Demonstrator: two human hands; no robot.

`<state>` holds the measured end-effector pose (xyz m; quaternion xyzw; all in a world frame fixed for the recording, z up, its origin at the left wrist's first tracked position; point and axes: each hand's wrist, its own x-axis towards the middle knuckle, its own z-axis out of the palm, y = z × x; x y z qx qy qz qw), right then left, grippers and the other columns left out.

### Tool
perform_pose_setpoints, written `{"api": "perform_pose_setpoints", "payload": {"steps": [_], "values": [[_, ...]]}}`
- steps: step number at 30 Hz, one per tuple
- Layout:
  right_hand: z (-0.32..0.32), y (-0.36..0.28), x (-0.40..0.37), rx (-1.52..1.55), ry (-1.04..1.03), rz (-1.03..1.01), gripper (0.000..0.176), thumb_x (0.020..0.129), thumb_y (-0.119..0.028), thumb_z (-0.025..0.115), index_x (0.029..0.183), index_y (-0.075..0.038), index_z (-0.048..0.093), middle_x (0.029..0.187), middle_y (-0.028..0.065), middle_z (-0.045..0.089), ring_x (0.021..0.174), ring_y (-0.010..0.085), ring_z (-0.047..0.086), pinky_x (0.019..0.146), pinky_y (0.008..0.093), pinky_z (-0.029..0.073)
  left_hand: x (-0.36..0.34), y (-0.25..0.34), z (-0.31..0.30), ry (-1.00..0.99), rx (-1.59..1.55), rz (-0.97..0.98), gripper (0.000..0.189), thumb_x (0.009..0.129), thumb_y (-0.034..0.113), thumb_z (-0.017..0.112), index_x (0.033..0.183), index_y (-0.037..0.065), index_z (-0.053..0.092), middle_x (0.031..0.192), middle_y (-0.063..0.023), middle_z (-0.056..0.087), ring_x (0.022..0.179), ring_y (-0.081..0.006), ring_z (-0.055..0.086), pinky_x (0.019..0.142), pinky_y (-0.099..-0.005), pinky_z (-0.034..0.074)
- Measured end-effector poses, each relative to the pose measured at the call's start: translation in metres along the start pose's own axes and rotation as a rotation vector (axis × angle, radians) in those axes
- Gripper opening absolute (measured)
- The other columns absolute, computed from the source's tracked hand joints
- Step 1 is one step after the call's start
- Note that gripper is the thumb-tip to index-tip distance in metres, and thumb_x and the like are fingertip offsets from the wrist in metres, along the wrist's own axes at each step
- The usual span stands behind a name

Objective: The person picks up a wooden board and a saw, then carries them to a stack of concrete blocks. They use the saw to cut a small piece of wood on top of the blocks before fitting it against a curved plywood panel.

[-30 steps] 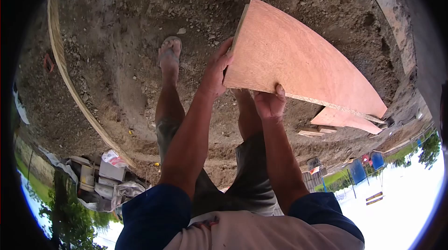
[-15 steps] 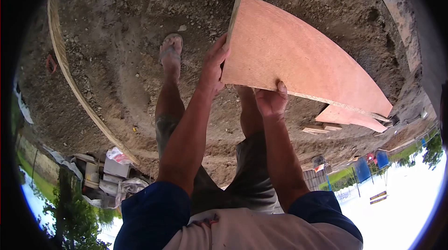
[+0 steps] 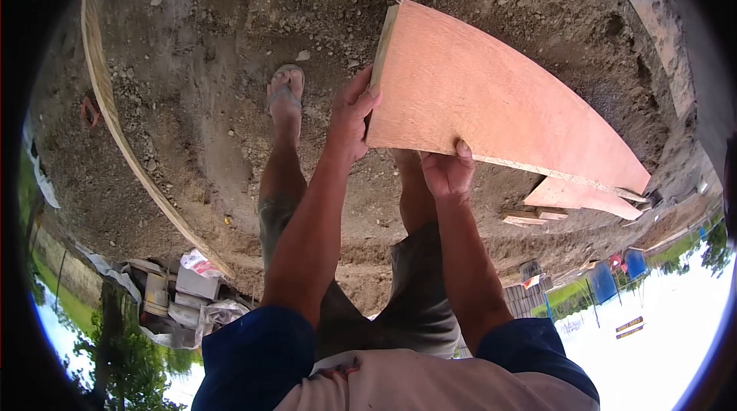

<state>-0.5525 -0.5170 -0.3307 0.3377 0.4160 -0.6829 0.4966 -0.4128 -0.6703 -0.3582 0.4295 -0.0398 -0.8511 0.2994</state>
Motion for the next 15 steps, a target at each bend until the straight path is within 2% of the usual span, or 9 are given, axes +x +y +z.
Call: {"api": "perform_pose_setpoints", "payload": {"steps": [2,6,9,15], "values": [[0.0027,-0.0003,-0.0004,-0.002,-0.018,0.024,0.06,0.073,-0.014,0.079,0.128,-0.009,0.054,0.129,0.0076,0.058,0.122,0.0279,0.054,0.104,0.0444,0.047,0.0002,-0.0018,-0.003,-0.017,0.012,0.037,0.057,0.091,0.012,0.063,0.143,-0.001,0.044,0.129,-0.0098,0.06,0.116,-0.0151,0.057,0.099,-0.0311,0.044],[0.0033,0.0009,-0.0019,0.012,-0.009,-0.005,0.061,0.073,-0.013,0.079,0.128,-0.008,0.053,0.13,0.0075,0.057,0.124,0.0278,0.052,0.104,0.0437,0.046,-0.0034,-0.0061,-0.0078,-0.017,0.022,0.056,0.063,0.089,0.012,0.065,0.145,-0.001,0.04,0.132,-0.0109,0.059,0.118,-0.0153,0.056,0.101,-0.0314,0.042],[0.0014,0.0002,-0.0033,0.041,-0.043,0.023,0.048,0.077,-0.013,0.078,0.121,-0.007,0.061,0.128,0.0086,0.061,0.12,0.0276,0.057,0.099,0.0439,0.051,-0.003,-0.0034,-0.0063,-0.073,0.053,0.075,0.07,0.085,0.017,0.069,0.146,-0.001,0.039,0.133,-0.0115,0.058,0.12,-0.0171,0.054,0.103,-0.0333,0.041],[-0.003,-0.0015,-0.0049,0.061,-0.088,0.041,0.046,0.076,-0.011,0.078,0.12,-0.007,0.062,0.129,0.0073,0.061,0.121,0.0263,0.057,0.101,0.0428,0.049,-0.0039,-0.0029,-0.0065,-0.116,0.051,0.066,0.081,0.08,0.027,0.074,0.146,-0.001,0.038,0.136,-0.0115,0.054,0.124,-0.0196,0.051,0.104,-0.0351,0.04]]}}
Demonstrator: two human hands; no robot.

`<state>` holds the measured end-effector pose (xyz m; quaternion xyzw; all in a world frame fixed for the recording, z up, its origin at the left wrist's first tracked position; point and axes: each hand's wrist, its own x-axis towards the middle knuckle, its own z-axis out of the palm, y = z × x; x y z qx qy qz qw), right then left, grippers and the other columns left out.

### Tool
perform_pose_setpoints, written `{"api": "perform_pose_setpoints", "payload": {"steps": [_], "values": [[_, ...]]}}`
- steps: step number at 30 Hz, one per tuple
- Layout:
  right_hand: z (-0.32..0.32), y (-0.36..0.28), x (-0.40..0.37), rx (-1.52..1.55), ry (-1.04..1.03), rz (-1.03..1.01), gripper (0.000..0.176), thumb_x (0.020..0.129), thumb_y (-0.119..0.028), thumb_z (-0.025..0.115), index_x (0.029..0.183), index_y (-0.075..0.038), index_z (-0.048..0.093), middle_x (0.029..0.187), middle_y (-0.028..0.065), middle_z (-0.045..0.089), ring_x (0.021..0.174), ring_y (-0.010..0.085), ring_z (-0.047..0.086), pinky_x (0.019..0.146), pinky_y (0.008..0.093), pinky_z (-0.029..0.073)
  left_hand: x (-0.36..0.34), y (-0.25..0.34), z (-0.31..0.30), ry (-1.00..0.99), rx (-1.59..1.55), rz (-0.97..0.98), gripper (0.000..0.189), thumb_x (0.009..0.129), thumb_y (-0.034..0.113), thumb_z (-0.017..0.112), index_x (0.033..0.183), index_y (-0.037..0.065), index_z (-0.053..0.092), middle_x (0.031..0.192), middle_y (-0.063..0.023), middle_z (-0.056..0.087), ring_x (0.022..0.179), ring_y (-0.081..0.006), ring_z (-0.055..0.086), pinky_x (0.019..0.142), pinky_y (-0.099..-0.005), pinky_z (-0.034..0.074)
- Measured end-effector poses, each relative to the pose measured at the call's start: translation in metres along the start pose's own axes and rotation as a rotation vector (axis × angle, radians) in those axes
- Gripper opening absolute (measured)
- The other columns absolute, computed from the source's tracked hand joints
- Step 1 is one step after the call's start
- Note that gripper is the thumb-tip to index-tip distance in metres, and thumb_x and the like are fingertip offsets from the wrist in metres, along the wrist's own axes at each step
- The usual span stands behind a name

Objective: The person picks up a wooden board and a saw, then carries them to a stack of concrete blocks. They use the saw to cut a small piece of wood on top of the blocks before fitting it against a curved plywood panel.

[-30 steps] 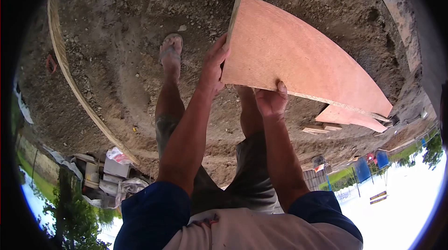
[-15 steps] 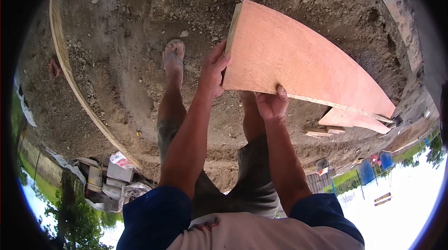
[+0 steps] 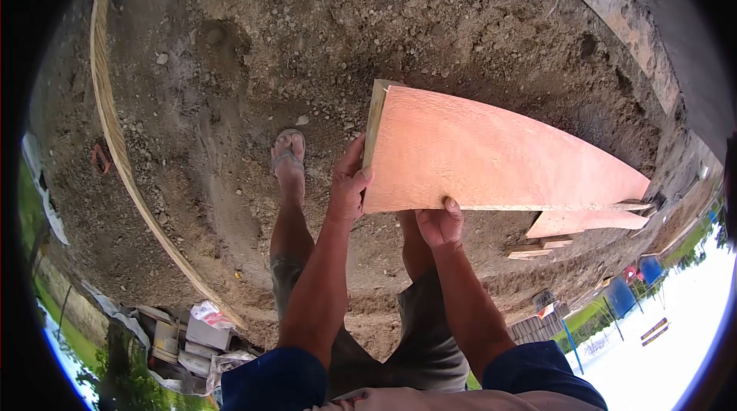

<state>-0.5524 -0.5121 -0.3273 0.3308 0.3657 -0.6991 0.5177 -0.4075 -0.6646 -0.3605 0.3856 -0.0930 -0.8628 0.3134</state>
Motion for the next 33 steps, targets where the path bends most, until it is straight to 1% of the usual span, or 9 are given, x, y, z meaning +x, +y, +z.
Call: {"api": "perform_pose_setpoints", "payload": {"steps": [5,12,15,17,20,22,23,29,33], "values": [[-0.003,0.0,0.0,0.012,-0.002,0.001,0.045,0.077,-0.011,0.077,0.12,-0.007,0.063,0.129,0.0071,0.061,0.122,0.0256,0.056,0.102,0.0424,0.049,0.001,0.004,0.005,-0.014,0.014,0.0,0.08,0.081,0.027,0.073,0.146,-0.003,0.037,0.135,-0.0117,0.055,0.122,-0.0183,0.052,0.103,-0.0337,0.039],[-0.002,0.0,0.003,0.0,0.001,0.006,0.05,0.078,-0.012,0.076,0.125,-0.007,0.058,0.13,0.0083,0.06,0.123,0.027,0.055,0.102,0.0439,0.049,0.004,0.003,-0.002,-0.004,0.051,-0.024,0.08,0.082,0.027,0.071,0.147,-0.004,0.035,0.138,-0.0122,0.053,0.124,-0.0185,0.05,0.104,-0.0335,0.039],[-0.007,-0.001,0.007,-0.019,0.01,-0.009,0.052,0.078,-0.013,0.077,0.126,-0.007,0.057,0.131,0.0086,0.059,0.123,0.0278,0.054,0.103,0.0448,0.048,0.005,0.01,0.005,-0.003,-0.013,-0.046,0.077,0.084,0.022,0.069,0.148,-0.003,0.034,0.138,-0.0125,0.053,0.123,-0.018,0.051,0.104,-0.0331,0.039],[-0.023,-0.003,0.003,-0.007,0.041,0.0,0.052,0.077,-0.014,0.077,0.125,-0.008,0.058,0.131,0.0084,0.059,0.123,0.0285,0.054,0.103,0.0459,0.047,0.005,0.005,0.0,0.042,-0.05,-0.082,0.07,0.087,0.016,0.066,0.147,-0.001,0.036,0.136,-0.0125,0.055,0.121,-0.0172,0.053,0.103,-0.0324,0.041],[-0.015,-0.002,0.015,-0.031,0.082,-0.014,0.049,0.077,-0.014,0.077,0.122,-0.009,0.06,0.13,0.0087,0.059,0.123,0.0291,0.054,0.104,0.0475,0.046,0.012,0.001,-0.003,0.143,-0.067,-0.095,0.061,0.09,0.013,0.064,0.145,-0.001,0.041,0.133,-0.0121,0.057,0.117,-0.0165,0.056,0.099,-0.0312,0.044],[-0.012,-0.002,0.017,-0.038,0.102,-0.02,0.046,0.077,-0.014,0.077,0.12,-0.009,0.062,0.13,0.0092,0.06,0.123,0.0294,0.054,0.104,0.0486,0.046,0.018,-0.002,-0.004,0.173,-0.101,-0.123,0.057,0.091,0.014,0.064,0.143,-0.001,0.044,0.131,-0.0114,0.059,0.116,-0.0166,0.057,0.097,-0.0313,0.045],[-0.01,-0.002,0.019,-0.048,0.117,-0.031,0.041,0.077,-0.015,0.076,0.116,-0.009,0.064,0.129,0.01,0.06,0.123,0.0298,0.054,0.104,0.0501,0.045,0.02,-0.002,-0.003,0.183,-0.117,-0.136,0.056,0.091,0.014,0.064,0.142,0.0,0.046,0.13,-0.0111,0.059,0.115,-0.0167,0.057,0.097,-0.0313,0.046],[0.007,-0.007,0.027,-0.06,0.167,-0.003,0.036,0.081,-0.019,0.073,0.115,-0.01,0.065,0.13,0.0119,0.06,0.124,0.032,0.053,0.105,0.0528,0.044,0.027,0.015,0.017,0.322,-0.128,-0.219,0.052,0.092,0.015,0.063,0.14,0.003,0.049,0.125,-0.0099,0.061,0.114,-0.0179,0.058,0.095,-0.0318,0.047],[0.015,-0.009,0.031,-0.03,0.207,-0.012,0.035,0.084,-0.019,0.07,0.117,-0.01,0.063,0.133,0.0142,0.057,0.126,0.0338,0.051,0.107,0.0549,0.041,0.034,0.012,0.015,0.308,-0.102,-0.219,0.052,0.091,0.023,0.065,0.138,0.006,0.052,0.124,-0.0091,0.061,0.113,-0.0193,0.058,0.093,-0.0349,0.047]]}}
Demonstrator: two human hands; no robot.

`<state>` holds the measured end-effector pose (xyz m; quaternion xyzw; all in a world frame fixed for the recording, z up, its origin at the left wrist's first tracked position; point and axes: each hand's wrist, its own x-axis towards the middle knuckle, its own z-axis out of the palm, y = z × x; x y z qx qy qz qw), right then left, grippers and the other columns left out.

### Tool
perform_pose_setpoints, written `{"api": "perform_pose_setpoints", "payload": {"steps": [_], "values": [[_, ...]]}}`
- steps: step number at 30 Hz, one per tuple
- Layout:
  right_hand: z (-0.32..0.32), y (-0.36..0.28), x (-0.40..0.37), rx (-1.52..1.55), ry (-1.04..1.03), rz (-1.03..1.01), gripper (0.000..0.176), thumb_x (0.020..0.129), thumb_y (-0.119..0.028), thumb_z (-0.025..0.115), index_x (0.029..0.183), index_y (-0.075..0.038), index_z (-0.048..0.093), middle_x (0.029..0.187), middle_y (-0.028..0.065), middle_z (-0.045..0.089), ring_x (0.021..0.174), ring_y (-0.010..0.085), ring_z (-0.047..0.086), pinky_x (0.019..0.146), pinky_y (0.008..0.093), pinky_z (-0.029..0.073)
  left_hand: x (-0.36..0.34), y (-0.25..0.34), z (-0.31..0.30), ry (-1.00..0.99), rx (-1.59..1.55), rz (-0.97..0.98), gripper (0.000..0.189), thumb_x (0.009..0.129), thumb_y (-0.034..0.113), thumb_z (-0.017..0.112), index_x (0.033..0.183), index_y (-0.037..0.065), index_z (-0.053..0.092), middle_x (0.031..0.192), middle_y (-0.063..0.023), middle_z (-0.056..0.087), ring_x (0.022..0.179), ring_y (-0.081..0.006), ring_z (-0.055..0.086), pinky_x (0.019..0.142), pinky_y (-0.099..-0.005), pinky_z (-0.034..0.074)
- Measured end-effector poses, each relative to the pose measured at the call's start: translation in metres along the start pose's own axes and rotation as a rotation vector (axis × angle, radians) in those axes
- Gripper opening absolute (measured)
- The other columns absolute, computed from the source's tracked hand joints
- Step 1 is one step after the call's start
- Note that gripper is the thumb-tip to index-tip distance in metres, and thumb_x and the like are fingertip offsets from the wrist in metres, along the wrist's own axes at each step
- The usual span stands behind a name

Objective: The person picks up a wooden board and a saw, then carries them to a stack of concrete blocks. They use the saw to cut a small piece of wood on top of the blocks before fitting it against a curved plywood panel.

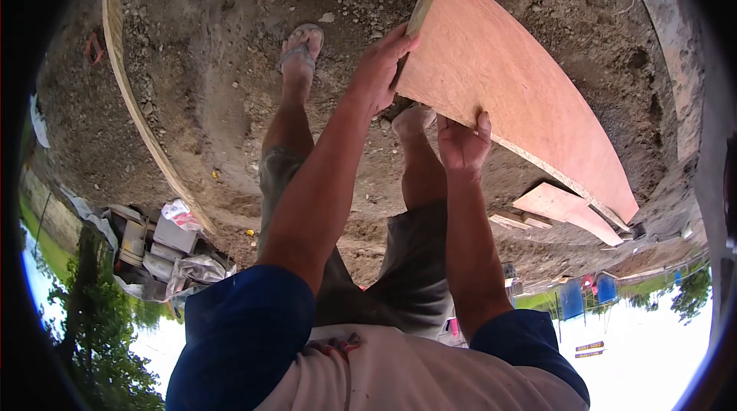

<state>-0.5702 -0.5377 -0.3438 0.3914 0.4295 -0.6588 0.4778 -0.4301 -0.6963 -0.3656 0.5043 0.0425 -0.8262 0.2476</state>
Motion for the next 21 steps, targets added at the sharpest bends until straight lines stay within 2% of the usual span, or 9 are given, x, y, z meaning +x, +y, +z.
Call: {"api": "perform_pose_setpoints", "payload": {"steps": [2,5,8,14,17,21], "values": [[0.002,-0.001,0.003,0.032,0.055,0.002,0.035,0.085,-0.019,0.069,0.118,-0.009,0.062,0.135,0.0151,0.055,0.127,0.0345,0.05,0.108,0.0558,0.04,-0.001,0.003,0.004,0.016,0.045,-0.016,0.052,0.089,0.028,0.066,0.136,0.007,0.053,0.123,-0.0083,0.06,0.113,-0.0199,0.058,0.092,-0.0367,0.047],[0.011,0.0,0.002,0.0,0.031,-0.001,0.036,0.087,-0.021,0.069,0.12,-0.009,0.06,0.136,0.0159,0.054,0.129,0.0348,0.048,0.109,0.0561,0.039,0.003,0.002,0.005,0.021,0.064,-0.011,0.051,0.088,0.032,0.066,0.132,0.008,0.055,0.122,-0.0078,0.06,0.111,-0.0202,0.058,0.091,-0.0385,0.047],[0.016,-0.002,0.004,0.015,0.021,0.006,0.037,0.087,-0.022,0.069,0.12,-0.009,0.06,0.136,0.0159,0.054,0.129,0.0351,0.048,0.11,0.0567,0.038,0.008,0.002,0.002,-0.032,0.027,-0.044,0.049,0.088,0.033,0.066,0.13,0.009,0.057,0.12,-0.0074,0.06,0.11,-0.0208,0.058,0.092,-0.0395,0.047],[0.021,-0.005,0.007,0.044,0.053,-0.011,0.037,0.086,-0.02,0.071,0.119,-0.009,0.06,0.135,0.0162,0.054,0.129,0.0357,0.048,0.11,0.0573,0.037,0.012,0.003,0.01,-0.025,0.032,0.012,0.05,0.088,0.033,0.067,0.13,0.008,0.057,0.12,-0.0072,0.061,0.111,-0.0204,0.058,0.093,-0.0389,0.047],[0.021,-0.005,0.003,-0.024,-0.004,-0.018,0.036,0.086,-0.02,0.071,0.117,-0.008,0.061,0.134,0.0161,0.054,0.128,0.0354,0.049,0.11,0.0573,0.038,0.006,0.006,0.019,0.023,0.079,0.058,0.049,0.089,0.032,0.066,0.131,0.008,0.057,0.122,-0.008,0.061,0.113,-0.0198,0.058,0.095,-0.0387,0.047],[0.015,-0.005,0.0,-0.026,-0.017,-0.013,0.027,0.083,-0.019,0.073,0.107,-0.008,0.066,0.128,0.0143,0.059,0.125,0.0345,0.051,0.108,0.0559,0.041,0.013,-0.005,0.004,-0.099,0.053,0.103,0.053,0.091,0.031,0.064,0.135,0.005,0.051,0.125,-0.0095,0.059,0.116,-0.0198,0.056,0.096,-0.0389,0.046]]}}
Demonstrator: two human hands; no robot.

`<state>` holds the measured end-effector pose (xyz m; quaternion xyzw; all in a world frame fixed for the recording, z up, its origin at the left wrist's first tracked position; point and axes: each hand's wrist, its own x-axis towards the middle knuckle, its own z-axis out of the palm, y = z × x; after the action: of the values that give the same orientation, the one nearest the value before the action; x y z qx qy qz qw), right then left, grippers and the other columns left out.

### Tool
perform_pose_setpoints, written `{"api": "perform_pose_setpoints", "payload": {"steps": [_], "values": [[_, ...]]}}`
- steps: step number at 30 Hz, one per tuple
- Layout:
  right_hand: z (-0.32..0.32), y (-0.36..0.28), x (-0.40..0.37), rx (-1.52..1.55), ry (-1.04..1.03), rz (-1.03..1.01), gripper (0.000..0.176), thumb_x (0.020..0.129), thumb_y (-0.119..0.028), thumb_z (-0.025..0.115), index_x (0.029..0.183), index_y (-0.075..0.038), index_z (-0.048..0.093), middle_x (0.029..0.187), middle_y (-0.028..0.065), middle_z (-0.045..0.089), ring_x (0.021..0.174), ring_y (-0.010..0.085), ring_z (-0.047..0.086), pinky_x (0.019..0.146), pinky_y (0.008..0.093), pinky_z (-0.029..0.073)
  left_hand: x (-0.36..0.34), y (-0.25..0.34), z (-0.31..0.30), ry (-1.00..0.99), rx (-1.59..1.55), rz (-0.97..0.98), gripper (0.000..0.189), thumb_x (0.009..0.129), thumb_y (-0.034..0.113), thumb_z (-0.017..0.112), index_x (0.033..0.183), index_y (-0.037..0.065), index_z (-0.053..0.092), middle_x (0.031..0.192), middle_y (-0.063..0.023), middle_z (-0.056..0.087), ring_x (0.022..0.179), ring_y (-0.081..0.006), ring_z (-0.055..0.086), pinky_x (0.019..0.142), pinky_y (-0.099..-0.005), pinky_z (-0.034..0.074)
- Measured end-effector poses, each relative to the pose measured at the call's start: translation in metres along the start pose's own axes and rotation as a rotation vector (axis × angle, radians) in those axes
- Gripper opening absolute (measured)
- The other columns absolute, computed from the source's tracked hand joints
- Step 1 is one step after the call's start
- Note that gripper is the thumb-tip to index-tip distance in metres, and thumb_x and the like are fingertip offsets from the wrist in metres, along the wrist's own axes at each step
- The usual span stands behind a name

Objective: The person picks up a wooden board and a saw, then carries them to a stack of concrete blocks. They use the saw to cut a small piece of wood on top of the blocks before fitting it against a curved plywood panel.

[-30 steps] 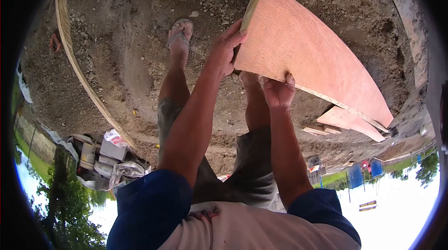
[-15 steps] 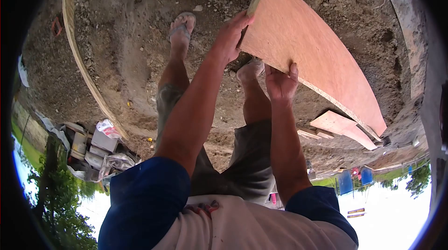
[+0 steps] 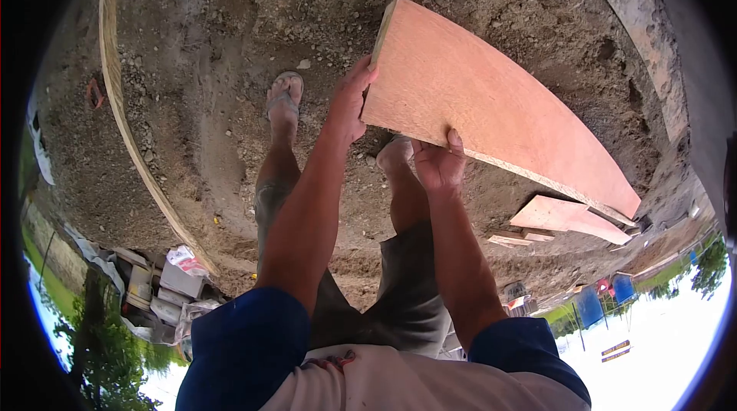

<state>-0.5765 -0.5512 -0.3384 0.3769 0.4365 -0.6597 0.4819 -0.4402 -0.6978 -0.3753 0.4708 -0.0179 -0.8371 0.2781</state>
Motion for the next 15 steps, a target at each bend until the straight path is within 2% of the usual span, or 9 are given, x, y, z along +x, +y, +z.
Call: {"api": "perform_pose_setpoints", "payload": {"steps": [5,7,10,13,15], "values": [[0.002,0.001,-0.008,-0.015,-0.083,0.001,0.024,0.08,-0.017,0.076,0.101,-0.009,0.069,0.124,0.0101,0.064,0.12,0.0299,0.055,0.106,0.0497,0.044,-0.004,-0.008,-0.006,0.018,-0.034,0.058,0.051,0.093,0.034,0.064,0.132,0.004,0.053,0.121,-0.0068,0.061,0.112,-0.0172,0.057,0.094,-0.0355,0.046],[-0.002,0.001,-0.004,-0.003,-0.041,0.006,0.023,0.079,-0.016,0.077,0.099,-0.008,0.07,0.122,0.0103,0.064,0.119,0.0303,0.056,0.104,0.0499,0.045,-0.005,-0.013,-0.013,0.047,-0.08,0.08,0.049,0.094,0.036,0.064,0.13,0.004,0.054,0.118,-0.0057,0.061,0.109,-0.0157,0.058,0.093,-0.0333,0.046],[-0.008,0.005,0.014,0.022,-0.009,0.005,0.023,0.079,-0.015,0.077,0.098,-0.008,0.068,0.119,0.01,0.064,0.118,0.0309,0.056,0.104,0.0507,0.046,-0.011,-0.005,-0.024,0.332,0.141,0.095,0.048,0.094,0.039,0.064,0.127,0.004,0.057,0.114,-0.0059,0.062,0.103,-0.014,0.06,0.088,-0.031,0.049],[-0.011,0.014,0.057,0.043,0.027,-0.028,0.024,0.079,-0.014,0.075,0.1,-0.007,0.066,0.118,0.0095,0.063,0.118,0.0316,0.055,0.104,0.052,0.046,-0.023,0.014,-0.039,0.38,0.558,0.11,0.058,0.095,0.044,0.059,0.135,0.005,0.045,0.119,-0.0113,0.06,0.099,-0.0207,0.065,0.075,-0.0345,0.056],[-0.024,0.02,0.095,0.032,0.023,-0.035,0.032,0.079,-0.014,0.074,0.108,-0.007,0.062,0.122,0.0096,0.06,0.12,0.0325,0.053,0.107,0.0536,0.043,-0.027,0.021,-0.05,0.315,0.323,-0.007,0.065,0.091,0.049,0.062,0.137,0.007,0.042,0.117,-0.0119,0.06,0.1,-0.0229,0.065,0.077,-0.0373,0.056]]}}
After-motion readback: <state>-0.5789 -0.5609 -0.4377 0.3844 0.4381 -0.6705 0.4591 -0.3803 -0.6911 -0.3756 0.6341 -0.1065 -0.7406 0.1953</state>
